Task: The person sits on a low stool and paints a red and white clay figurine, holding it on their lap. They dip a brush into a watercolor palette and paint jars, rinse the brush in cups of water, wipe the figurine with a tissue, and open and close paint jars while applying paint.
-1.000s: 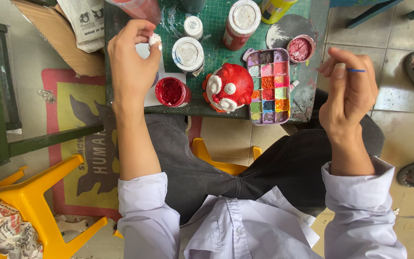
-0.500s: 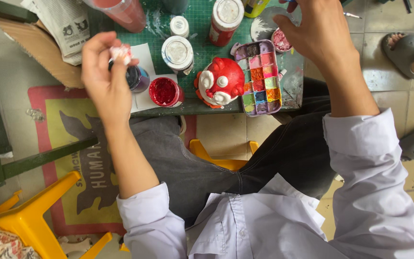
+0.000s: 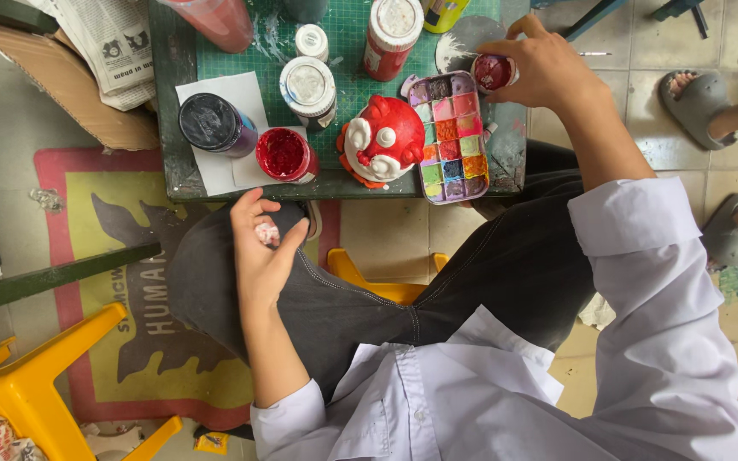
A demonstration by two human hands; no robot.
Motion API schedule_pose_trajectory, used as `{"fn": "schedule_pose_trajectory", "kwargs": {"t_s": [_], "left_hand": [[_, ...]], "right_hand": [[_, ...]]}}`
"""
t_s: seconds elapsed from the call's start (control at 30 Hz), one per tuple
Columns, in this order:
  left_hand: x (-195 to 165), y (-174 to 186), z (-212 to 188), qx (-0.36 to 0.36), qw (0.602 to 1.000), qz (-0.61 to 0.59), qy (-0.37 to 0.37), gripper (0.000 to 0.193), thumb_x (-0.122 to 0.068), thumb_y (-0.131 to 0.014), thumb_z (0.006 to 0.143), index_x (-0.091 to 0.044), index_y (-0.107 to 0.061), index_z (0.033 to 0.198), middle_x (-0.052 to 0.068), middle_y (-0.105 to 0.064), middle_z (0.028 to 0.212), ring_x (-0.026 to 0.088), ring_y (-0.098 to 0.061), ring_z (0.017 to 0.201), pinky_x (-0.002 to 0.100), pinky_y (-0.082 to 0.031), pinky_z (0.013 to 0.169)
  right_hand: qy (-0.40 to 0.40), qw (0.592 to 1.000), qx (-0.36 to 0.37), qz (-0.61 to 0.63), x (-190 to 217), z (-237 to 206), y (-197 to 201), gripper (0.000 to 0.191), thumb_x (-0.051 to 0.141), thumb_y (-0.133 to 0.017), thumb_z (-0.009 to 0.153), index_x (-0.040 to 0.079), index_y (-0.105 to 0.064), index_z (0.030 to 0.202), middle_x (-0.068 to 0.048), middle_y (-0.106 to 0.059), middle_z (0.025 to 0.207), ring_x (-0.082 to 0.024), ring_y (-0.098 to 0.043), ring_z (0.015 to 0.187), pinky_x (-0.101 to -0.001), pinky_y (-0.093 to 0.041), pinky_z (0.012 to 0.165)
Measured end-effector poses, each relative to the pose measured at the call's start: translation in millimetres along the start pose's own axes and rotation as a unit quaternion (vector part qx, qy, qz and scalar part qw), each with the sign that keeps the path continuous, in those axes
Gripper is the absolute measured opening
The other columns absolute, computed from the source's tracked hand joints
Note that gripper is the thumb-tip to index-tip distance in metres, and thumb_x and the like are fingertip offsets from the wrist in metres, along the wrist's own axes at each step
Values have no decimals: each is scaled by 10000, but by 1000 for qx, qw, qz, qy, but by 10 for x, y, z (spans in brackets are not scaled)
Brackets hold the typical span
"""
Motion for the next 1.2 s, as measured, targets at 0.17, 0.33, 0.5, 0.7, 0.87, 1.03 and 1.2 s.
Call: {"fn": "schedule_pose_trajectory", "kwargs": {"t_s": [0.17,0.33,0.5,0.7,0.87,1.03,1.2], "left_hand": [[88,-215,194,-62,989,127,-42,1045,-263,-963,726,-17,-342,1529,159,-505,1283,298,-504,1171,413,-454,994],[38,-340,350,-112,979,130,-112,981,-286,-990,728,-8,-433,1487,181,-512,1363,363,-463,1314,488,-416,1106],[6,-373,454,-165,975,100,-111,753,-293,-988,738,-31,-608,1333,148,-607,1289,320,-597,1231,452,-493,1065],[-447,-415,108,-116,967,152,-167,682,-209,-974,721,-49,-634,1290,109,-677,1269,293,-604,1136,393,-549,874],[-770,-946,-225,160,941,137,-265,720,-231,-954,611,-73,-674,1255,76,-732,1184,251,-642,1022,390,-566,904],[-778,-1399,-350,280,917,109,-261,717,-295,-947,621,-49,-687,1242,83,-744,1088,267,-635,962,384,-551,886],[-740,-1525,-368,319,910,80,-252,782,-342,-918,611,3,-660,1263,115,-731,1071,267,-641,944,392,-546,887]], "right_hand": [[5,999,-32,29,-38,-41,-11,728,259,-937,692,194,-698,1376,-188,-617,1328,-403,-664,1093,-461,-542,943],[2,993,-105,47,-68,-131,272,656,249,-921,721,91,-653,1299,-166,-646,1258,-396,-659,1131,-464,-543,942],[34,969,-245,-28,297,-468,989,613,242,-898,828,15,-637,1334,-196,-651,1217,-394,-653,1018,-469,-525,806],[9,953,-238,184,786,-772,1455,580,348,-870,723,-21,-656,1115,-184,-685,1133,-304,-518,624,-423,-400,575],[208,918,-187,281,1547,-1188,1440,406,283,-913,748,113,-602,947,-143,-703,1229,-242,-744,987,-323,-581,806],[235,915,-43,325,1791,-1261,1103,453,375,-903,740,82,-650,975,-123,-729,1222,-269,-766,964,-323,-597,776],[256,932,-5,257,1897,-1298,1026,631,403,-866,726,123,-700,1266,-69,-715,1228,-315,-734,1037,-403,-575,893]]}}
Point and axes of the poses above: each hand's wrist, its own z-axis towards the middle knuckle, its own y-axis out of the back of the hand, x = y × z, the point moved 10 cm from there along z, towards the middle knuckle
